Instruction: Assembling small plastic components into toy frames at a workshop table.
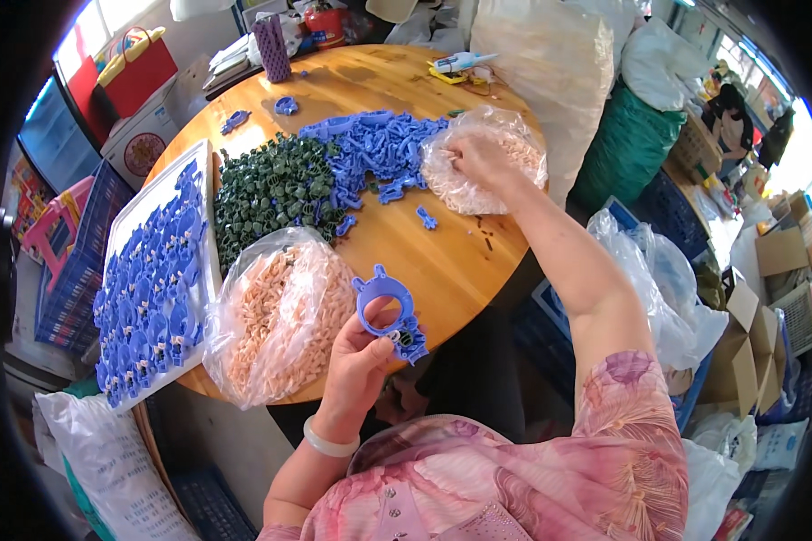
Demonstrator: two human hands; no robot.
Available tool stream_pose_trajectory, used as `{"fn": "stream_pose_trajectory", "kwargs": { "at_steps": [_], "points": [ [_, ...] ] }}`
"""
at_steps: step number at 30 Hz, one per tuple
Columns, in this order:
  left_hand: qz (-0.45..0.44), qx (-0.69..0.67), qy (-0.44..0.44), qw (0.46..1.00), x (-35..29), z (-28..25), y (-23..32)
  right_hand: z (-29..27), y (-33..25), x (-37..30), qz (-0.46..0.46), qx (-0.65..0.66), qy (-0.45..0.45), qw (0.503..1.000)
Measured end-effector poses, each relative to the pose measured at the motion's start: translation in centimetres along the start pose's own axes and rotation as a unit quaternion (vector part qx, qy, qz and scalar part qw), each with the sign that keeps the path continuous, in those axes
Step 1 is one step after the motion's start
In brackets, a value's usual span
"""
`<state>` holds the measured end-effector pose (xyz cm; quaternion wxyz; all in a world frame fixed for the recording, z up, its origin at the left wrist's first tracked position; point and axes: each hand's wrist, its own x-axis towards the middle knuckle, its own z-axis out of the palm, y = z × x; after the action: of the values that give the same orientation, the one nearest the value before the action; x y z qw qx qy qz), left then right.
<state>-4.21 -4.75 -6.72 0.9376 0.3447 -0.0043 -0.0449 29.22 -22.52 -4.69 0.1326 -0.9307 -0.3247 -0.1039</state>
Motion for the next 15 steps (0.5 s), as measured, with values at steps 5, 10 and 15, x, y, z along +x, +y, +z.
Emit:
{"fn": "stream_pose_trajectory", "kwargs": {
  "at_steps": [5,10,15],
  "points": [
    [0.004,0.0,0.007,1.0,0.4,-1.1,-0.8,-0.1,0.1,-0.9,0.073,0.134,0.015,0.988],
    [0.004,-0.021,-0.004,1.0,0.3,-1.3,-0.7,-1.7,0.0,-2.3,0.108,0.273,0.021,0.956],
    [0.001,-0.035,-0.006,0.999,0.4,-1.5,-0.6,-4.9,-3.7,-5.5,0.051,0.467,-0.023,0.883]
  ]
}}
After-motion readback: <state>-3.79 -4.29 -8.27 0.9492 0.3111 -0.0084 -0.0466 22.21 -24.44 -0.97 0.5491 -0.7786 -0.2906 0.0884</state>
